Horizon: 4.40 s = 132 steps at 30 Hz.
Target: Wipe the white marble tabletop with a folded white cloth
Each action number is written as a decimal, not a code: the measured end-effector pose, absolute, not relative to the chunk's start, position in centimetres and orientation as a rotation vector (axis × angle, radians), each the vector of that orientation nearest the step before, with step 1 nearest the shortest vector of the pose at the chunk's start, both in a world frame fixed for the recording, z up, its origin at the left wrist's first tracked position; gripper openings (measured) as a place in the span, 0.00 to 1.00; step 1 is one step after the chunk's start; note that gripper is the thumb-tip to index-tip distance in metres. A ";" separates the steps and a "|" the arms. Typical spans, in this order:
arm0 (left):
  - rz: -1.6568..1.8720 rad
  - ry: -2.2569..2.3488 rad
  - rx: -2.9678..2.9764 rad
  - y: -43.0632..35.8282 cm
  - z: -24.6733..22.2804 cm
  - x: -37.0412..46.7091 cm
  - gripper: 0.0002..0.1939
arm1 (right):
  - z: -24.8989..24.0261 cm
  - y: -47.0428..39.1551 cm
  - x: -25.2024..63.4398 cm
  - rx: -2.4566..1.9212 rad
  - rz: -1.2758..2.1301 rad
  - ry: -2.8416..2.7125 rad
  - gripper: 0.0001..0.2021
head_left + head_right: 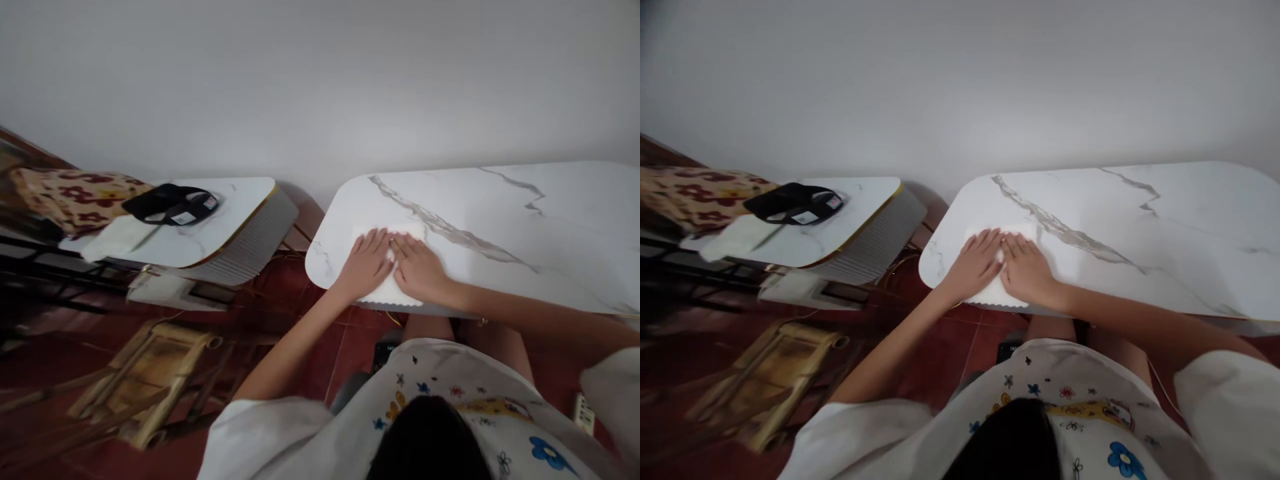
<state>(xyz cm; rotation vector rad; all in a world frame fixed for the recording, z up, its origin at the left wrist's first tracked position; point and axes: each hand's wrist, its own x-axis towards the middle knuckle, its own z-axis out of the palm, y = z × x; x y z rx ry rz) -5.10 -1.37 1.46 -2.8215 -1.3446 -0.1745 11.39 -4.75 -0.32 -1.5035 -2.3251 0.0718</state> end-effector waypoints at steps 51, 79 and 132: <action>-0.266 -1.494 -2.610 5.4 0.5 -12.5 0.32 | 0.2 3.4 4.4 -1.358 0.057 -2.467 0.30; -0.232 -1.484 -2.567 20.3 0.2 -1.5 0.29 | -0.8 19.4 14.3 -1.327 -0.140 -2.475 0.27; -0.324 -1.391 -2.679 6.2 1.3 10.3 0.28 | -1.2 5.1 26.7 -1.462 -0.129 -2.454 0.30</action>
